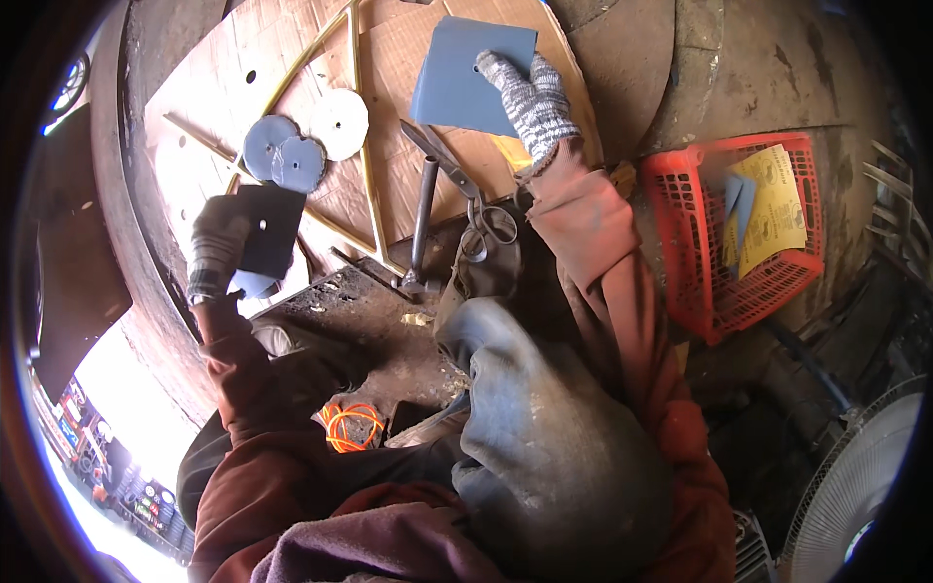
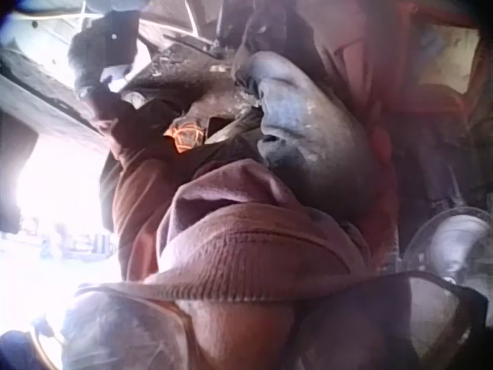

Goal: The person sands metal plates using different pieces of sandpaper, strikes a small metal component with a hammer, and aligns yellow sandpaper strips onto the plates while sitting on the floor.

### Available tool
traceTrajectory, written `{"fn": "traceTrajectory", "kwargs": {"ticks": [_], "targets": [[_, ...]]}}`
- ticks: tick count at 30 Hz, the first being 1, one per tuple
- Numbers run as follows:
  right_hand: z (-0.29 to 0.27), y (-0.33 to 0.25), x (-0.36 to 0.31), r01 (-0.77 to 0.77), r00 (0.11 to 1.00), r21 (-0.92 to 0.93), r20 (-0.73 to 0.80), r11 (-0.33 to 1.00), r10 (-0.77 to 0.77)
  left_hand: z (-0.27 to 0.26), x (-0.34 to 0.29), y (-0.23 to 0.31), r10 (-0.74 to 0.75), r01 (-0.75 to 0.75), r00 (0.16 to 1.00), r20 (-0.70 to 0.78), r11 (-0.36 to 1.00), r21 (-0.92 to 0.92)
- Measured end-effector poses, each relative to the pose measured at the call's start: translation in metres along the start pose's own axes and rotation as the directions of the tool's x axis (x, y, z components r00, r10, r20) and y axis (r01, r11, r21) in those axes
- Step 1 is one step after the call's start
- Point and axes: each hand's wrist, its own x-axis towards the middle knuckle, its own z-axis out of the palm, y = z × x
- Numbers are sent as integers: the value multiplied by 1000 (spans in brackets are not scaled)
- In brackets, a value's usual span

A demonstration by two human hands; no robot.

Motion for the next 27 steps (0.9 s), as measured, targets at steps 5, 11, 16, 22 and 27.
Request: {"fn": "traceTrajectory", "kwargs": {"ticks": [5, 11, 16, 22, 27], "targets": [[-20, 8, 13, -15, 1000, -155, -30, 988, 10, 53, -1, 92, 237, -278, 918, -317, 956, -89], [-9, 12, 22, 94, 994, -405, -14, 910, -109, 160, 82, 200, 130, 15, 967, 219, 830, -558], [-26, 24, 31, 48, 991, -308, -108, 950, -85, 182, 87, 199, 264, 167, 891, 370, 567, -807], [-25, 26, 34, 78, 985, -294, -122, 952, -119, 187, 83, 198, 258, 203, 893, 369, 501, -841], [-21, 16, 27, 223, 950, -655, -19, 722, -311, 188, 96, 202, 210, 195, 899, 384, 594, -781]]}}
